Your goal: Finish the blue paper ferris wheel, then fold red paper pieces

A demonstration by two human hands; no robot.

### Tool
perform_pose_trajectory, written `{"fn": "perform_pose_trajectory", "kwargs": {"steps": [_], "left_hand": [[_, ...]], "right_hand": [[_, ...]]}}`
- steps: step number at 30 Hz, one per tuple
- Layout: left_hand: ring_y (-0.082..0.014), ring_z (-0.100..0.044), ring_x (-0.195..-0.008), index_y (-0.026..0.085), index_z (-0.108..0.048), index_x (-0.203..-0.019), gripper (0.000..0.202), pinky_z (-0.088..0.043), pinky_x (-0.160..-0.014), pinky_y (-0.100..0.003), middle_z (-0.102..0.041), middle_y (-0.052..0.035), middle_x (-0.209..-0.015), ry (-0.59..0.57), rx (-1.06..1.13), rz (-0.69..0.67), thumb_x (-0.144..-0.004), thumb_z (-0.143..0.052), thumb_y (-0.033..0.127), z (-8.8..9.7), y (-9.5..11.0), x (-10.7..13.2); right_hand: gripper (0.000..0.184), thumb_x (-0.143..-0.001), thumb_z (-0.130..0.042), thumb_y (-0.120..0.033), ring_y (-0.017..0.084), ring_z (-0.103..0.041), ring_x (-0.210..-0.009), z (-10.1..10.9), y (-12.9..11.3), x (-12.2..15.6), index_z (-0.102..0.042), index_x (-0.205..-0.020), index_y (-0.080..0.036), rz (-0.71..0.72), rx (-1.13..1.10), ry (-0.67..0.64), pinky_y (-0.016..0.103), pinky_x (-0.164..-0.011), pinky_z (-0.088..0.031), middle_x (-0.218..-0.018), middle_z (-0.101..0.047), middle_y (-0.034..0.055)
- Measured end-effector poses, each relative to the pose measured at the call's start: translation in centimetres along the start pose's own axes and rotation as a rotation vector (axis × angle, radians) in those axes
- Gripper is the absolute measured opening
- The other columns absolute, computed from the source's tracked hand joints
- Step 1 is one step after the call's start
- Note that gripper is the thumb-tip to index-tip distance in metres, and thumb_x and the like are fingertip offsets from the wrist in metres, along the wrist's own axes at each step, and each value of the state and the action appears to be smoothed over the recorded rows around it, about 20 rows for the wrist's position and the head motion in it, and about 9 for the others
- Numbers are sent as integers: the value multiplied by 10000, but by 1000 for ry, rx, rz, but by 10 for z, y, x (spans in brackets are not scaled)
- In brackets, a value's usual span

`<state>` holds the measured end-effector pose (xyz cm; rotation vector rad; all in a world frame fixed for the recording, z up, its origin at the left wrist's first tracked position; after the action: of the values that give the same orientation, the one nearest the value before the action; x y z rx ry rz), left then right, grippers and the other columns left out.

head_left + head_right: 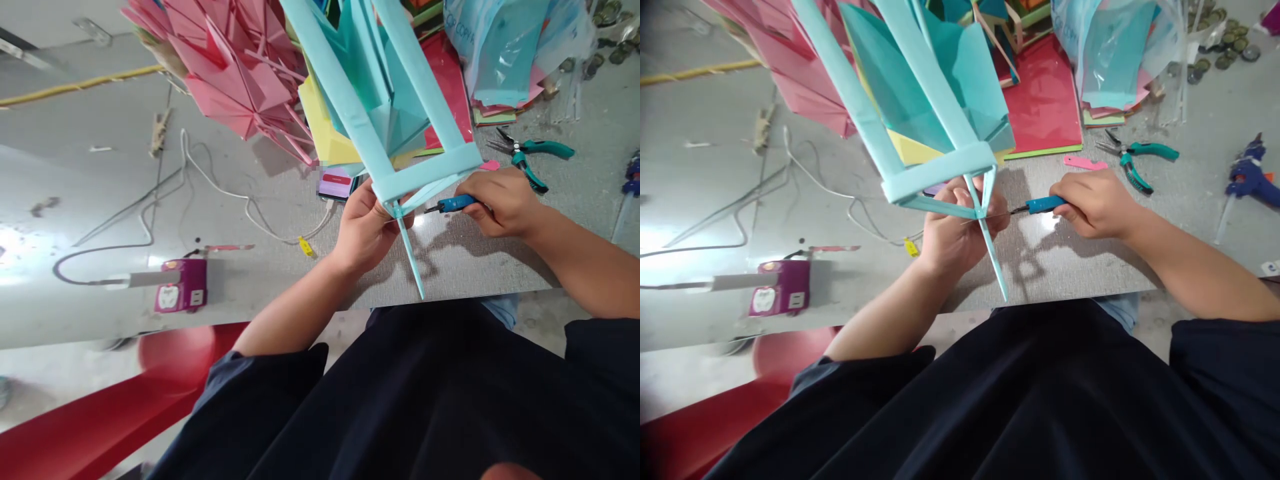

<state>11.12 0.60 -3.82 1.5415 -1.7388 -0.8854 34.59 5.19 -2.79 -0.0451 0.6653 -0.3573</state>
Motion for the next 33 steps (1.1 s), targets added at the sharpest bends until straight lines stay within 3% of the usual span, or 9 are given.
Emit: {"fn": "perform_pose_trajectory", "kwargs": {"steps": [3,7,13,19,23,26,30,33], "left_hand": [[-121,-516,-579,237,-692,-824,405,-454,-524,-273,-585,36,-707,-19,2,62,-762,-1064,385,3,1,-5],[-123,-542,-576,225,-665,-793,571,-480,-527,-274,-530,52,-685,-103,14,81,-637,-1133,512,4,2,-9],[-126,-550,-611,240,-657,-837,558,-473,-551,-272,-489,58,-712,-112,2,66,-686,-1111,526,7,-3,-10],[-131,-531,-601,247,-662,-833,542,-464,-545,-277,-502,53,-690,-133,-8,89,-700,-1104,531,5,0,-7],[-129,-533,-609,242,-661,-837,458,-482,-569,-279,-519,51,-687,-76,1,97,-770,-1080,415,6,2,-3],[-126,-548,-610,235,-659,-821,472,-497,-570,-270,-519,58,-674,-53,8,91,-774,-1080,443,6,-2,-2],[-109,-570,-609,216,-679,-816,557,-517,-562,-230,-529,66,-654,-111,6,79,-689,-1115,540,6,-8,-2],[-87,-556,-588,208,-706,-829,554,-495,-537,-197,-575,57,-664,-155,-10,48,-715,-1089,591,5,-11,-2]], "right_hand": [[384,-1213,-385,-474,211,-637,-700,2,9,4,-685,-1121,-253,-45,26,-47,370,-627,-419,-829,-724,42],[442,-1205,-362,-533,232,-646,-717,2,16,8,-702,-1135,-260,-74,12,-95,389,-649,-433,-844,-733,61],[516,-1205,-335,-576,216,-641,-715,1,12,6,-717,-1112,-242,-96,-1,-128,380,-644,-413,-872,-744,66],[423,-1205,-391,-516,205,-638,-704,6,10,4,-701,-1123,-241,-54,-16,-104,373,-636,-401,-847,-730,51],[457,-1206,-369,-554,209,-650,-709,6,16,7,-703,-1131,-251,-67,-8,-138,377,-638,-403,-848,-725,52],[499,-1213,-331,-561,206,-650,-705,4,13,6,-699,-1114,-238,-67,-6,-159,372,-641,-413,-841,-719,57],[383,-1227,-389,-467,160,-610,-666,6,0,-2,-648,-1113,-210,58,30,-49,332,-604,-364,-819,-691,17],[307,-1231,-430,-410,129,-559,-638,11,-2,-6,-605,-1083,-206,170,67,62,309,-573,-310,-791,-658,-17]]}}
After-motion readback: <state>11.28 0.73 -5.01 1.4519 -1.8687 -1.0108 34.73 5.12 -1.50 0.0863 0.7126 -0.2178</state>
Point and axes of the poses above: each hand's wrist, its own x-axis away from the middle knuckle, its own z-axis out of the back of the hand, y = z × x, the point moved 3 cm from there along -x, towards the middle knuckle
